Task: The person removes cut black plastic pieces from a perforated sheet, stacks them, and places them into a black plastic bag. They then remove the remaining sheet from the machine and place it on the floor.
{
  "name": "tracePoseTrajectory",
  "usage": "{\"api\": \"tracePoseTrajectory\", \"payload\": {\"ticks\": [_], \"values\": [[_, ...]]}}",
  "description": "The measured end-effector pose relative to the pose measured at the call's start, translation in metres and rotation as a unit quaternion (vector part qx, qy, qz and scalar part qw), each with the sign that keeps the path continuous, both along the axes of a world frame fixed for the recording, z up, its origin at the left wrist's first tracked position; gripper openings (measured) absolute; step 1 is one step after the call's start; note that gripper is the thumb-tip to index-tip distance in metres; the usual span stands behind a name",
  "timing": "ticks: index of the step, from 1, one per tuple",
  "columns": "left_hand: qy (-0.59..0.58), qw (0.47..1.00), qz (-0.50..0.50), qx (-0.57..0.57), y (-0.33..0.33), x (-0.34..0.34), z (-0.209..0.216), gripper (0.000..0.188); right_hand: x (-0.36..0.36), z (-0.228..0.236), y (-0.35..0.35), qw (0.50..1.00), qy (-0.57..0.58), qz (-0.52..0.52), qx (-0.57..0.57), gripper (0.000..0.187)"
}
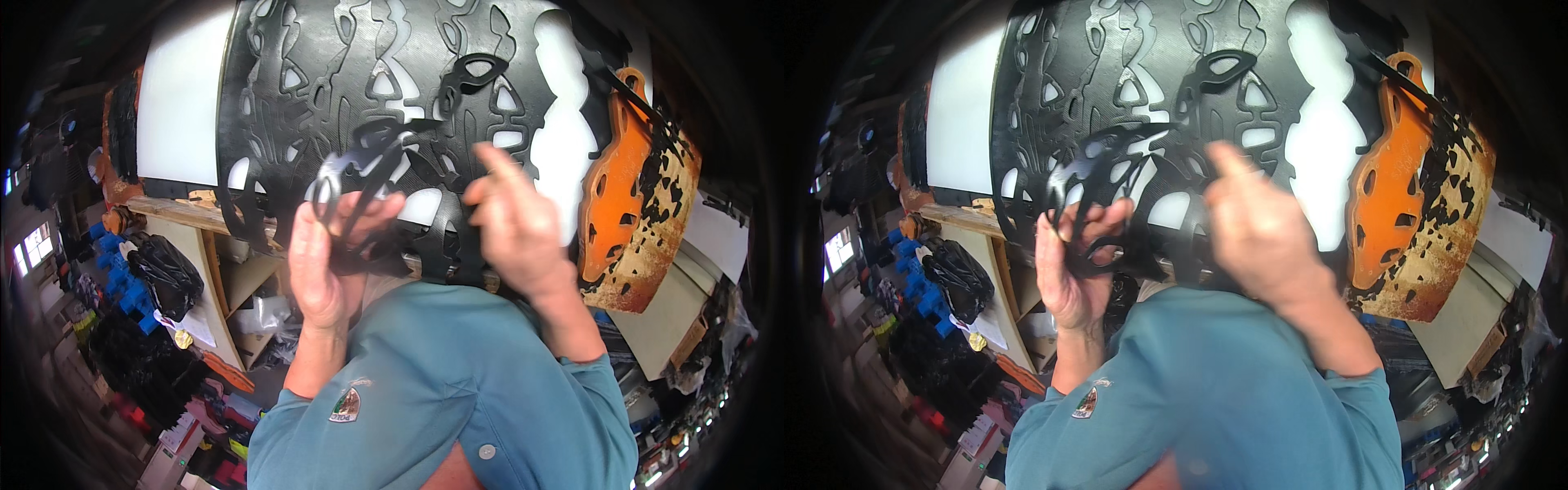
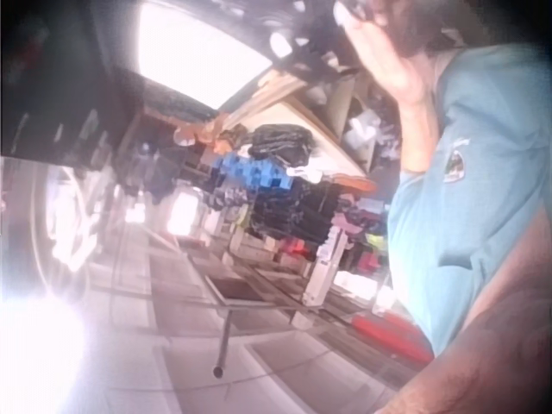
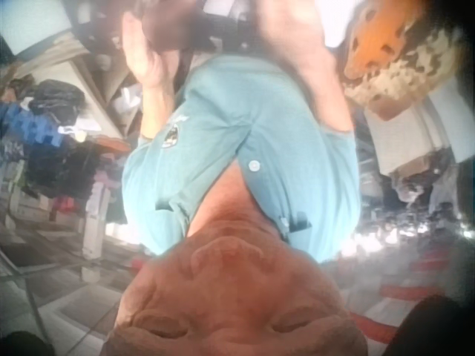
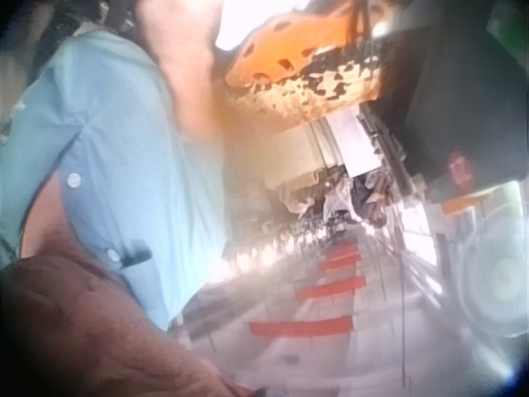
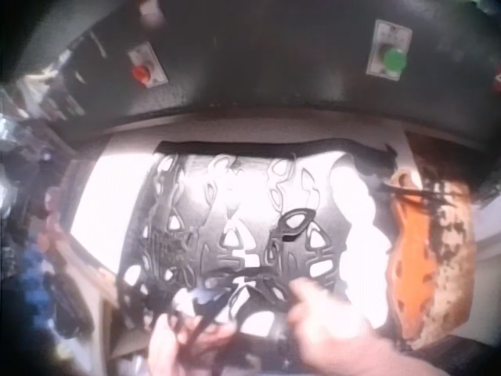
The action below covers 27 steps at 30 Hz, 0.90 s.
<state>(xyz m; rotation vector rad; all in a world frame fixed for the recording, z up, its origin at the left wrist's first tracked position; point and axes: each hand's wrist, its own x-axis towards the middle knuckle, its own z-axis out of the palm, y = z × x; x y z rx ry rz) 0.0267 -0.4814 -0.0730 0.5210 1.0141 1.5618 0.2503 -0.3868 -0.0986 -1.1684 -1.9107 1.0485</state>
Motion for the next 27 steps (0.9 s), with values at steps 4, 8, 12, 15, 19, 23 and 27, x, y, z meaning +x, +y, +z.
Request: {"api": "tracePoseTrajectory", "payload": {"ticks": [4, 8, 12, 15, 19, 23, 27], "values": [[0.012, 0.998, -0.012, 0.053, -0.002, -0.022, -0.001, 0.037, 0.102, 0.034, 0.035, 0.976, -0.049, -0.201, -0.075, 0.033], [0.046, 0.998, -0.007, 0.045, -0.006, -0.026, 0.0, 0.036, 0.151, 0.052, 0.057, 0.876, -0.375, -0.243, 0.182, 0.026], [0.028, 0.999, -0.02, 0.03, -0.004, -0.018, 0.002, 0.035, 0.099, 0.048, 0.032, 0.98, -0.028, -0.192, 0.035, 0.024], [0.018, 0.998, -0.035, 0.044, -0.001, -0.008, 0.003, 0.033, 0.022, 0.027, 0.026, 0.995, 0.085, 0.013, 0.043, 0.023], [0.004, 0.995, -0.079, 0.064, 0.001, -0.002, 0.004, 0.03, -0.04, 0.021, 0.02, 0.976, 0.179, 0.105, -0.061, 0.025], [0.023, 0.994, -0.089, 0.06, 0.003, -0.005, 0.005, 0.03, -0.045, 0.021, 0.02, 0.971, 0.221, 0.092, -0.014, 0.024], [-0.003, 0.994, -0.108, 0.024, 0.0, -0.004, 0.009, 0.031, -0.04, 0.022, 0.01, 0.975, 0.21, 0.063, 0.039, 0.016]]}}
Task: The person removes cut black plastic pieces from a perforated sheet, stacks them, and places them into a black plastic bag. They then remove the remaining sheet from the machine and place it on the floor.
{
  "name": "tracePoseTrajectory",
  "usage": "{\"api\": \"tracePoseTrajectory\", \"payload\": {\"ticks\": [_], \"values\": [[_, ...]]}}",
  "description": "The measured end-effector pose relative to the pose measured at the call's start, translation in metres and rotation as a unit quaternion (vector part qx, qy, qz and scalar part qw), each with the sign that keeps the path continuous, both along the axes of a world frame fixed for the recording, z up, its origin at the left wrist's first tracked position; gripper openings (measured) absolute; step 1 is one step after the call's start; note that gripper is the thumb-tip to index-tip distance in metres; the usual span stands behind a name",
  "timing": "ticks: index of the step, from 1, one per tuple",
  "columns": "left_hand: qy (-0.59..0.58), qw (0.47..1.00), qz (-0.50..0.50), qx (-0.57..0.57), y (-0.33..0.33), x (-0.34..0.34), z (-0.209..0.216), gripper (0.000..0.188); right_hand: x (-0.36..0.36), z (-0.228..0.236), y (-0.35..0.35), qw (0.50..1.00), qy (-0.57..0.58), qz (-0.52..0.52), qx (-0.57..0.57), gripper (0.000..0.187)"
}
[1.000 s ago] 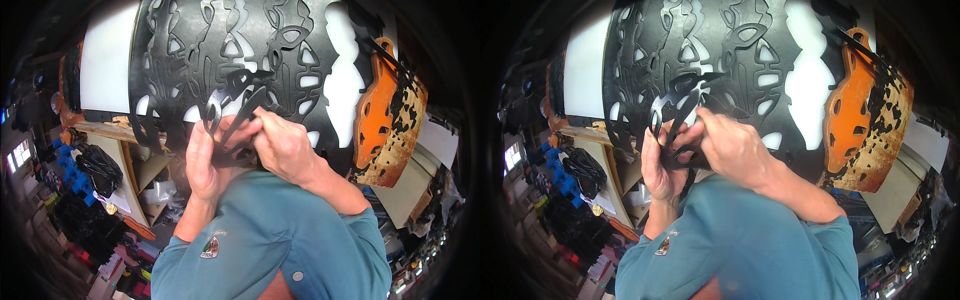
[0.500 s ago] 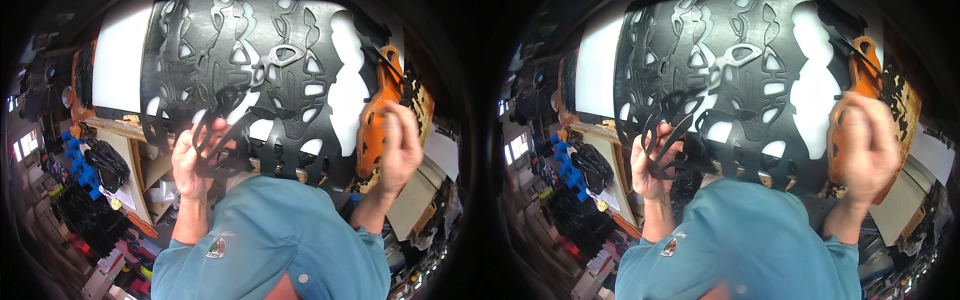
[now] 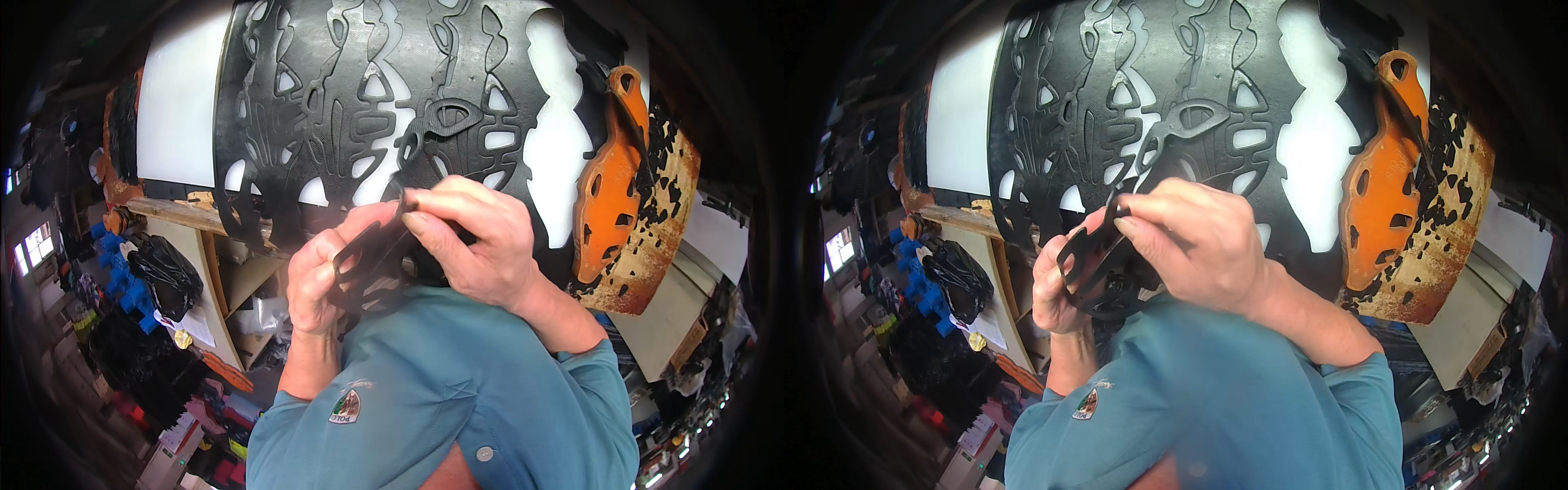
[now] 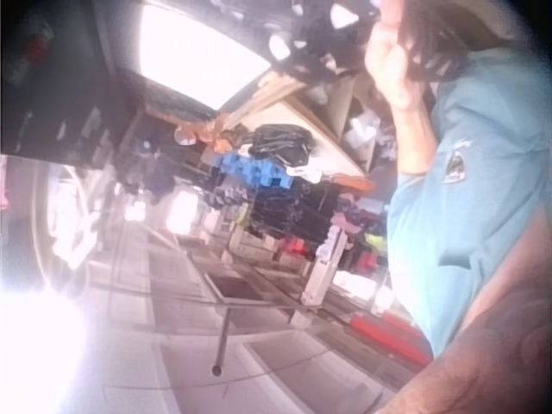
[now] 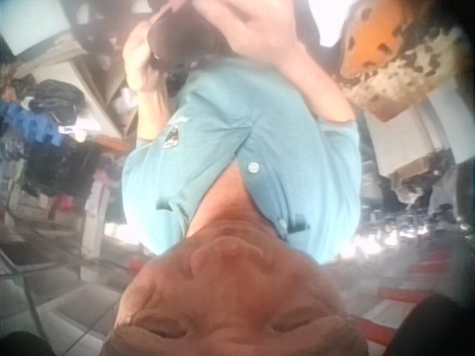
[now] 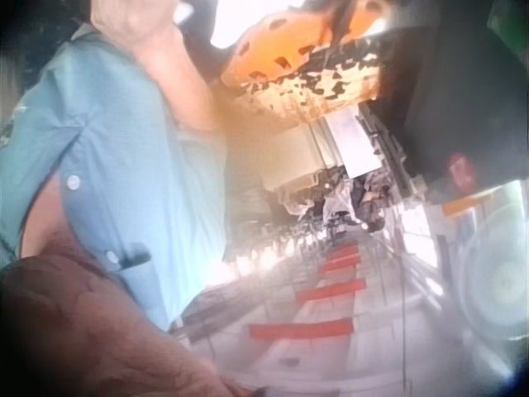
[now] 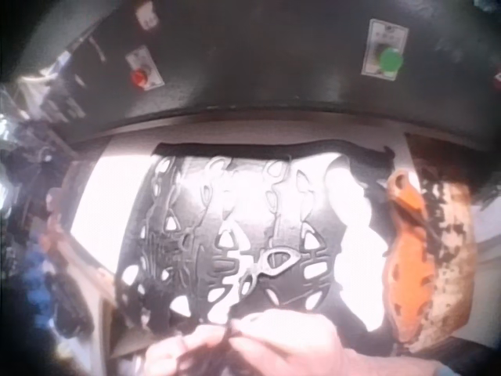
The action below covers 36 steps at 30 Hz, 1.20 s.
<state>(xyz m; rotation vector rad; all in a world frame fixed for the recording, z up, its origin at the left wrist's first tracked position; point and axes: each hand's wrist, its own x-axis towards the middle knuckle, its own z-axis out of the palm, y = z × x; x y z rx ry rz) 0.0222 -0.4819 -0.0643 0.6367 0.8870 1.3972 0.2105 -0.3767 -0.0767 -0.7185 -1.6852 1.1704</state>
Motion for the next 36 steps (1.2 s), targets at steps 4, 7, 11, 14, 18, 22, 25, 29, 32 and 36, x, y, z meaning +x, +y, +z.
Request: {"api": "tracePoseTrajectory", "payload": {"ticks": [4, 7, 11, 14, 18, 22, 25, 29, 32, 36], "values": [[-0.031, 0.999, 0.005, -0.013, -0.008, 0.0, -0.004, 0.032, 0.007, 0.0, -0.003, 0.995, -0.011, -0.038, 0.088, 0.017], [-0.057, 0.994, 0.06, 0.066, -0.007, -0.012, -0.014, 0.058, 0.05, 0.007, 0.009, 0.988, 0.062, -0.119, -0.079, 0.016], [-0.081, 0.987, 0.125, 0.067, -0.009, -0.033, -0.021, 0.058, 0.138, 0.003, 0.054, 0.895, 0.363, -0.143, -0.215, 0.036], [-0.126, 0.981, 0.13, 0.074, -0.012, -0.041, -0.023, 0.056, 0.157, -0.017, 0.059, 0.891, -0.057, -0.439, -0.096, 0.031], [-0.098, 0.982, 0.16, 0.034, -0.017, -0.043, -0.021, 0.047, 0.136, -0.018, 0.032, 0.881, -0.158, -0.442, -0.055, 0.041], [-0.062, 0.983, 0.171, 0.028, -0.016, -0.042, -0.012, 0.031, 0.1, 0.003, 0.016, 0.929, -0.154, -0.331, 0.06, 0.037], [-0.014, 0.987, 0.161, 0.019, -0.013, -0.029, -0.003, 0.037, 0.072, 0.021, 0.006, 0.991, -0.087, -0.061, 0.08, 0.052], [0.165, 0.978, 0.118, -0.054, -0.006, 0.005, 0.007, 0.029, 0.024, 0.032, -0.016, 0.962, -0.2, 0.154, 0.107, 0.092], [0.272, 0.954, 0.09, -0.083, 0.013, 0.021, 0.004, 0.022, -0.011, 0.03, -0.02, 0.956, -0.244, 0.072, 0.144, 0.087], [0.222, 0.975, 0.025, -0.018, 0.037, 0.006, -0.001, 0.023, -0.023, 0.027, 0.003, 0.937, -0.287, -0.005, 0.201, 0.055]]}}
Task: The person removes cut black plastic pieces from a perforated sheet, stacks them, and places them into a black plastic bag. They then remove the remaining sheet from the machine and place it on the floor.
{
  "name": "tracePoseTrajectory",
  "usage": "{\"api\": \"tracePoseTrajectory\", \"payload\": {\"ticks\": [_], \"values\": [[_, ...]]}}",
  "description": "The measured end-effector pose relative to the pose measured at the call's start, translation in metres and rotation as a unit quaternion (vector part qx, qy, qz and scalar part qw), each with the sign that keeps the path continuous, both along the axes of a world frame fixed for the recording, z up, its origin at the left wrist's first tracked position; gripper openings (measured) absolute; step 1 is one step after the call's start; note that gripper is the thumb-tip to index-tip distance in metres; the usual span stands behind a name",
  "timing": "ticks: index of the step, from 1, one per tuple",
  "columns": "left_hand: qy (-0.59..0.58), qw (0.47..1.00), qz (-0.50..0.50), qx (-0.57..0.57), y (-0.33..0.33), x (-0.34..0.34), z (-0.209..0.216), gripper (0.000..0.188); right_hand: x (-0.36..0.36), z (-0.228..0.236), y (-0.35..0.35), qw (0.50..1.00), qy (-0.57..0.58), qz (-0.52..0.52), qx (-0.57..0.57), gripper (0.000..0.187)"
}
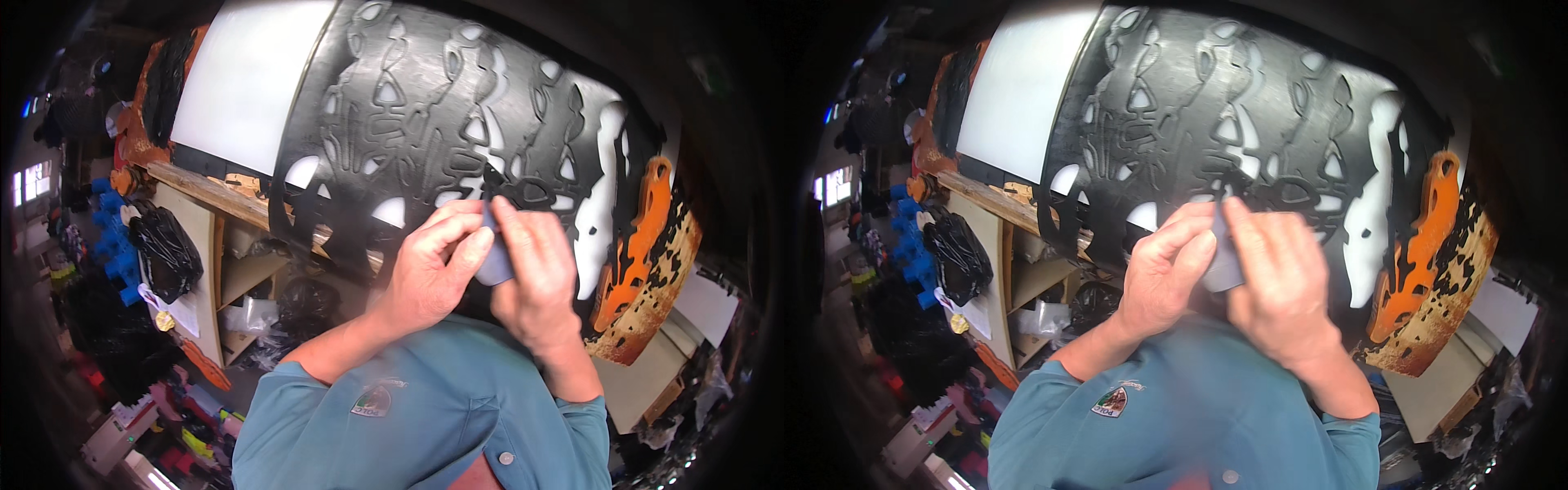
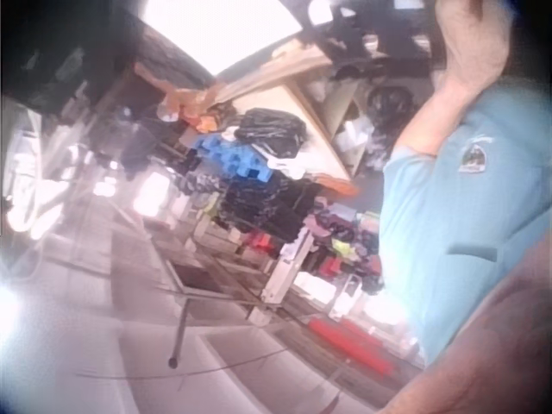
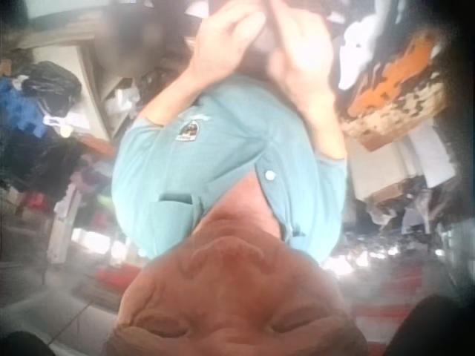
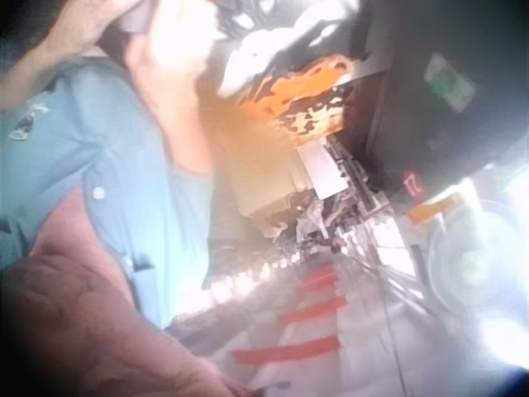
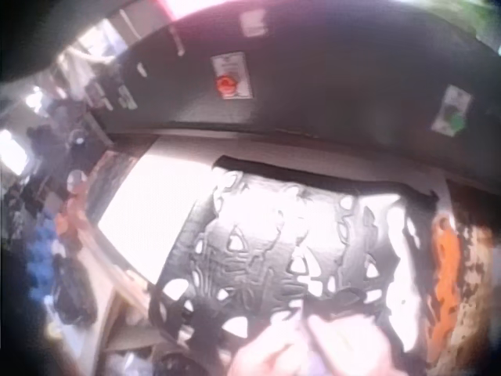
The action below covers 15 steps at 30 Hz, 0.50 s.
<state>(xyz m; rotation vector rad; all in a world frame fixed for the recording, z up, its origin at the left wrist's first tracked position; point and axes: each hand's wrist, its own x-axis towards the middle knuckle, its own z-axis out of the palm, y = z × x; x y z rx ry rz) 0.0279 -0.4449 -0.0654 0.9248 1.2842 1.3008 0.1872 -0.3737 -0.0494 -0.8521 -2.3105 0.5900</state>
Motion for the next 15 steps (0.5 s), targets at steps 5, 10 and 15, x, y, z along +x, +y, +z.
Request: {"api": "tracePoseTrajectory", "payload": {"ticks": [5, 10, 15], "values": [[0.108, 0.991, 0.073, -0.038, -0.008, -0.09, -0.006, 0.033, 0.008, 0.032, 0.076, 0.987, 0.0, -0.161, 0.002, 0.02], [-0.014, 0.982, 0.149, -0.118, -0.038, -0.152, -0.008, 0.04, -0.012, 0.104, 0.171, 0.932, 0.018, -0.116, 0.343, 0.026], [-0.166, 0.967, 0.123, -0.149, -0.038, -0.164, -0.011, 0.049, -0.115, 0.037, 0.128, 0.942, -0.009, 0.017, 0.335, 0.054]]}}
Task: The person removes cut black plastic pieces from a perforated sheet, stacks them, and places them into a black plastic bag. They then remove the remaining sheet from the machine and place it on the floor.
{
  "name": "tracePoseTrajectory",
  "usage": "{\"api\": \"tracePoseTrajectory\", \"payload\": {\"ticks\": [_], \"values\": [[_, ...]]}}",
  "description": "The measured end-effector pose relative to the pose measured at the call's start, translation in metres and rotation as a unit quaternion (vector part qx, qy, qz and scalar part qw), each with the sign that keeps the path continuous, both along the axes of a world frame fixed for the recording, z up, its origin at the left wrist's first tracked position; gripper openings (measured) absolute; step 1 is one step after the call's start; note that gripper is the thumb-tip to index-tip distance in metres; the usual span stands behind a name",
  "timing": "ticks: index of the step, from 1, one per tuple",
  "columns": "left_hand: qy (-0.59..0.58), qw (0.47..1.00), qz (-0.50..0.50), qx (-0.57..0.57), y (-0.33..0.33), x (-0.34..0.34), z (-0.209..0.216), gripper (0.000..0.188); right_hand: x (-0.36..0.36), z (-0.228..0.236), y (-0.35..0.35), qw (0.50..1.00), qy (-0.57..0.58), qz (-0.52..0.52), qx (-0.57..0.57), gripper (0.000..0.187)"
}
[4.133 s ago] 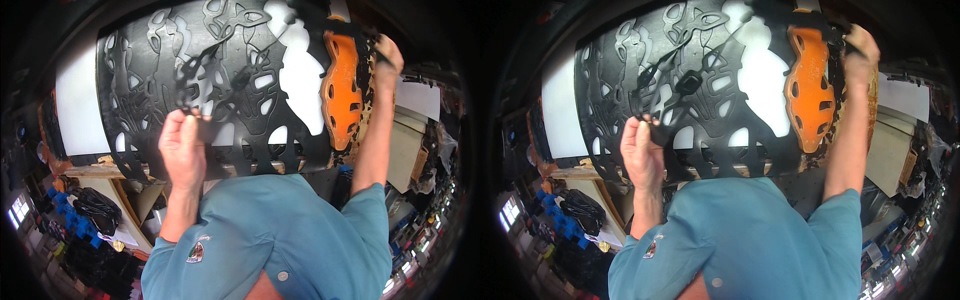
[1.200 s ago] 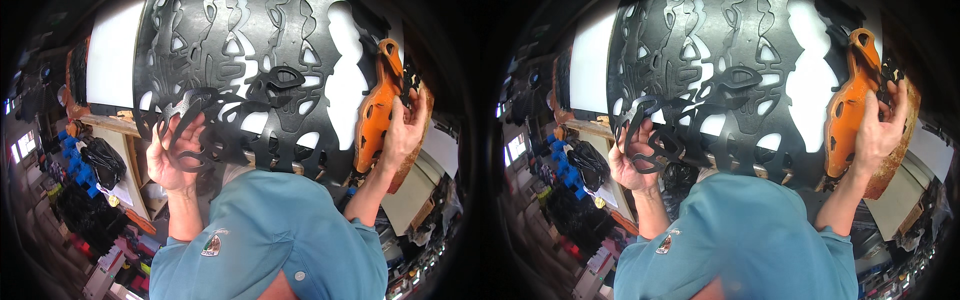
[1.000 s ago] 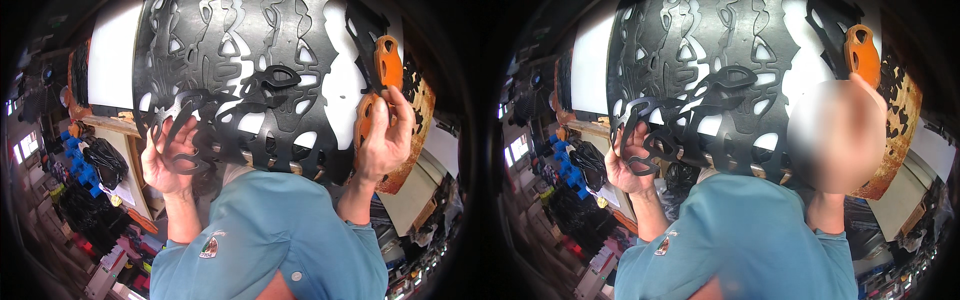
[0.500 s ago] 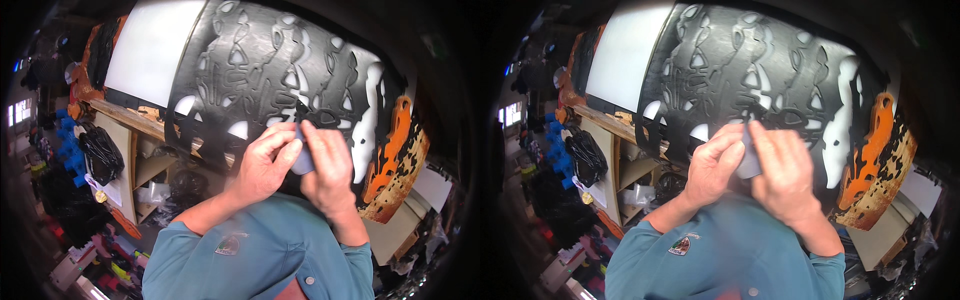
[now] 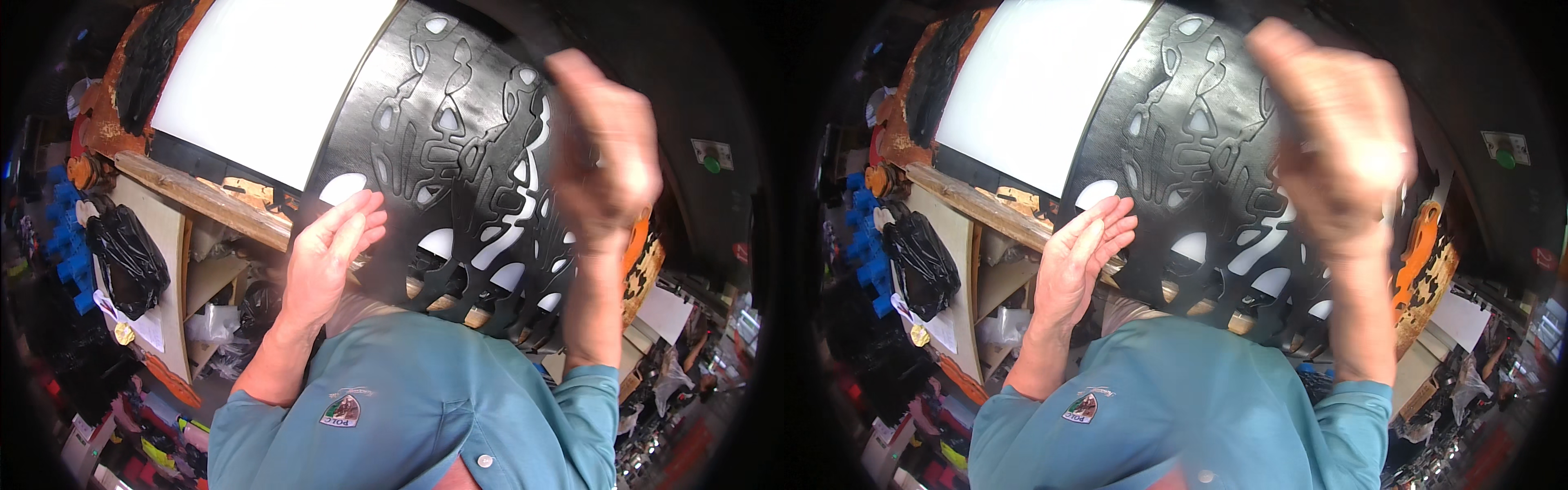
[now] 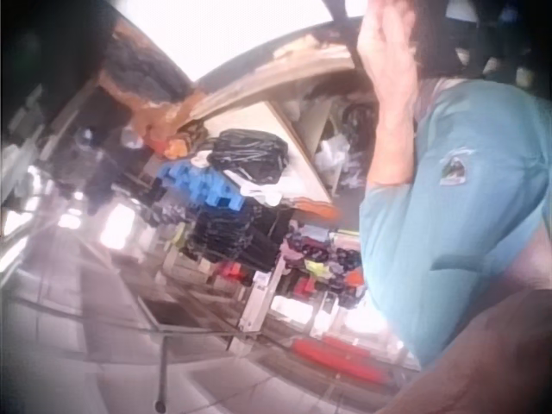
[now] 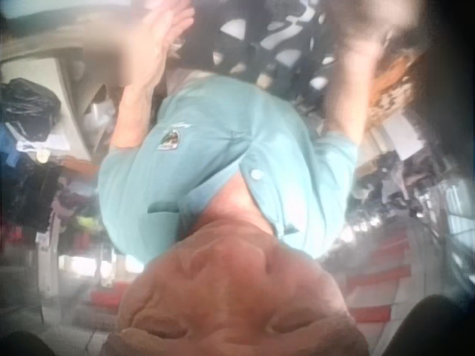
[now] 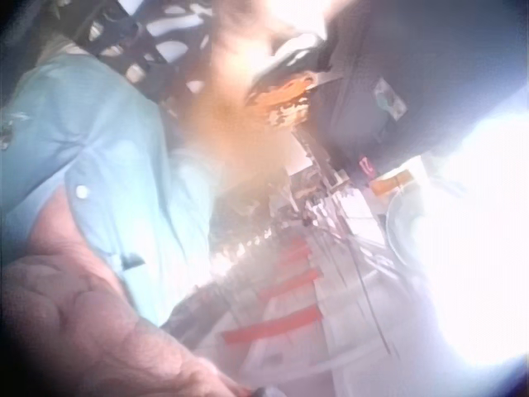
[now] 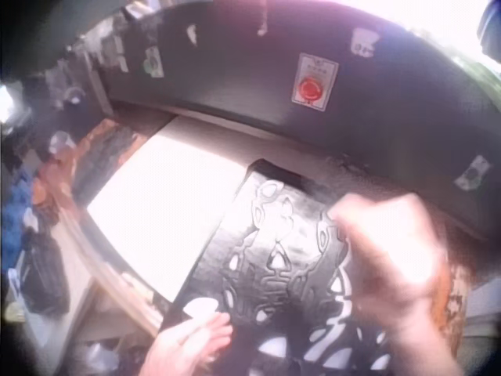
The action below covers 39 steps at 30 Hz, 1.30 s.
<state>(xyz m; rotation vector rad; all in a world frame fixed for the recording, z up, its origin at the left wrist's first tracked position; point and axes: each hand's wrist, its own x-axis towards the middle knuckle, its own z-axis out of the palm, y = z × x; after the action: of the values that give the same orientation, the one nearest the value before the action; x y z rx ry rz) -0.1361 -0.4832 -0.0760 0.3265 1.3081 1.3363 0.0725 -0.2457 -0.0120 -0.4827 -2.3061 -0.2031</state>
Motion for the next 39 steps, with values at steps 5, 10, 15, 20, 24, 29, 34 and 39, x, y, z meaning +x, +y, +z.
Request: {"api": "tracePoseTrajectory", "payload": {"ticks": [5, 10, 15, 20, 24, 29, 34, 39], "values": [[-0.05, 0.999, 0.004, -0.021, 0.006, -0.012, -0.001, 0.048, -0.047, -0.079, -0.08, 0.957, -0.172, 0.018, -0.231, 0.064], [-0.017, 1.0, -0.022, 0.002, 0.015, -0.009, -0.006, 0.045, -0.049, -0.084, -0.085, 0.963, -0.092, 0.029, -0.253, 0.059], [-0.061, 0.997, -0.026, 0.043, 0.028, -0.002, -0.013, 0.044, -0.054, -0.085, -0.093, 0.946, -0.112, 0.091, -0.29, 0.064], [-0.035, 0.996, -0.027, 0.079, 0.037, 0.002, -0.02, 0.044, -0.046, -0.089, -0.096, 0.932, 0.011, 0.063, -0.356, 0.05], [0.045, 0.995, -0.006, 0.086, 0.051, 0.014, -0.022, 0.042, -0.033, -0.086, -0.094, 0.735, 0.219, 0.033, -0.641, 0.028], [0.254, 0.949, 0.034, 0.182, 0.066, 0.043, -0.019, 0.054, -0.022, -0.088, -0.088, 0.627, 0.297, 0.057, -0.718, 0.03], [0.435, 0.869, 0.037, 0.233, 0.073, 0.05, -0.019, 0.045, -0.016, -0.094, -0.083, 0.566, 0.274, 0.13, -0.766, 0.032], [0.469, 0.848, 0.035, 0.244, 0.084, 0.039, -0.024, 0.037, -0.016, -0.091, -0.086, 0.57, 0.293, 0.075, -0.764, 0.035]]}}
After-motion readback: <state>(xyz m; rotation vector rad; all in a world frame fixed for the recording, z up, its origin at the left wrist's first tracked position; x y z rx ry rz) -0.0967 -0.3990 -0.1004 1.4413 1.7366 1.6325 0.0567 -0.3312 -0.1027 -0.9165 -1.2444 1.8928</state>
